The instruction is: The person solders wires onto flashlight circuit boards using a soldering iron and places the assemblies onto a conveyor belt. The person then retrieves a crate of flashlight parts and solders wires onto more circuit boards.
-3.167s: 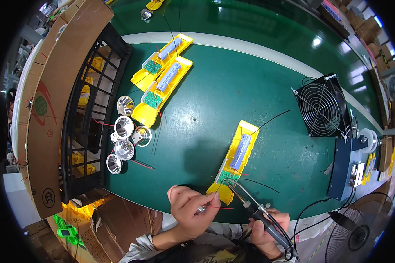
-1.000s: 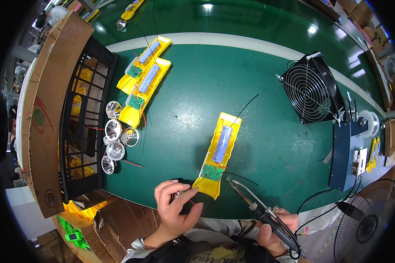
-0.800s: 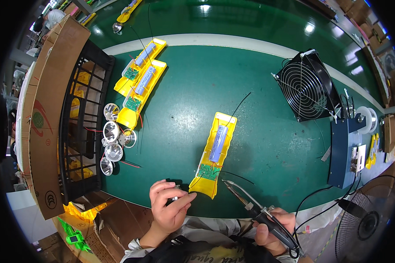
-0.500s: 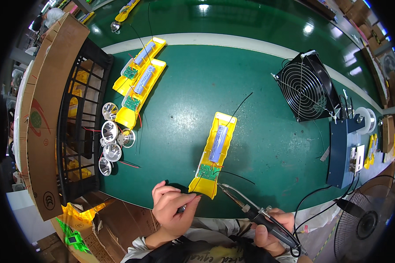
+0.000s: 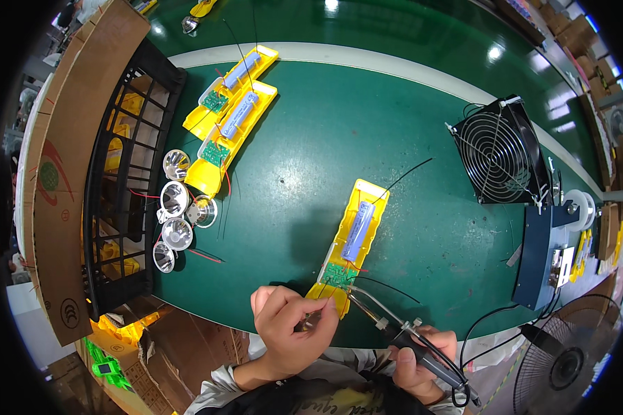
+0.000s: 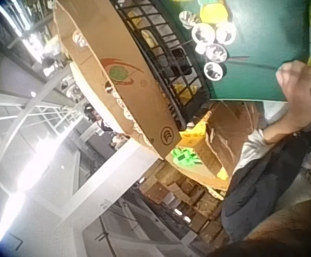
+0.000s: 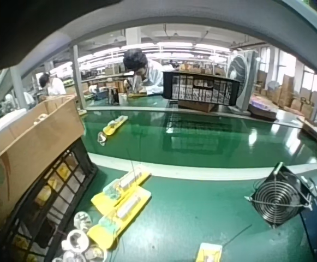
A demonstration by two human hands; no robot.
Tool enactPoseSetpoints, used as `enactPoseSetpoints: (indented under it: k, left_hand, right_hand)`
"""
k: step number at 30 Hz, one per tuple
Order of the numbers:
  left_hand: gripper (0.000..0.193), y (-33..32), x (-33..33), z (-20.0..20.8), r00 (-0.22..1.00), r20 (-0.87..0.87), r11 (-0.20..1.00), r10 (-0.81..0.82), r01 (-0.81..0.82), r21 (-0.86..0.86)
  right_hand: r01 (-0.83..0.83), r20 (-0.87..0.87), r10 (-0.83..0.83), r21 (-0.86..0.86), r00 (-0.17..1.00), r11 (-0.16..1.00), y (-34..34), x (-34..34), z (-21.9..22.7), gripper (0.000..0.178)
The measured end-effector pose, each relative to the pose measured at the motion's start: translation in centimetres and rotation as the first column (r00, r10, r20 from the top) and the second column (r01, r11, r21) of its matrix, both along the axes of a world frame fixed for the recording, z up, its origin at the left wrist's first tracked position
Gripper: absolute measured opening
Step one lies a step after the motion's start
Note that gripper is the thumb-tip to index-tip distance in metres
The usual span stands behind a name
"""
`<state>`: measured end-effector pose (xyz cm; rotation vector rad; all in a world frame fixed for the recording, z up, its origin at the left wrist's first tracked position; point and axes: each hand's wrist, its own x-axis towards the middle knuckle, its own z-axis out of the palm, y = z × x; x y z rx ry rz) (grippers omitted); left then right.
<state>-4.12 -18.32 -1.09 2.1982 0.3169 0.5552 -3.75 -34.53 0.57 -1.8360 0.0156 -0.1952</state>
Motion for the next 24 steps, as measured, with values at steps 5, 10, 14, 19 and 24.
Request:
enactPoseSetpoints:
  k: [5,10,14,19,24]
  left_hand:
    - [0.016,0.0,0.3,0.0,1.000,-0.010,1.000,0.007,-0.007,-0.002]
    - [0.016,-0.1,0.3,-0.2,1.000,-0.007,1.000,0.009,-0.009,-0.017]
    - [0.016,-0.1,0.4,0.1,1.000,-0.030,0.999,0.000,-0.001,-0.053]
    - [0.017,-0.1,0.5,-0.3,0.999,-0.043,0.998,-0.001,-0.001,-0.061]
    - [0.018,-0.1,0.5,0.1,0.999,-0.041,0.998,0.005,-0.007,-0.057]
  right_hand:
    - [0.009,-0.038,-0.009,0.000,0.999,1.000,0.2,0.2,0.1,0.045]
    - [0.004,-0.065,-0.004,0.003,0.998,1.000,0.1,0.2,0.1,0.046]
    - [-0.160,-0.028,0.160,0.009,0.987,0.987,-1.6,0.0,0.0,0.036]
    - [-0.021,-0.032,0.020,-0.029,0.999,0.999,0.0,0.2,0.1,0.045]
    - [0.001,-0.042,-0.003,-0.043,0.999,0.999,0.3,0.3,0.4,0.044]
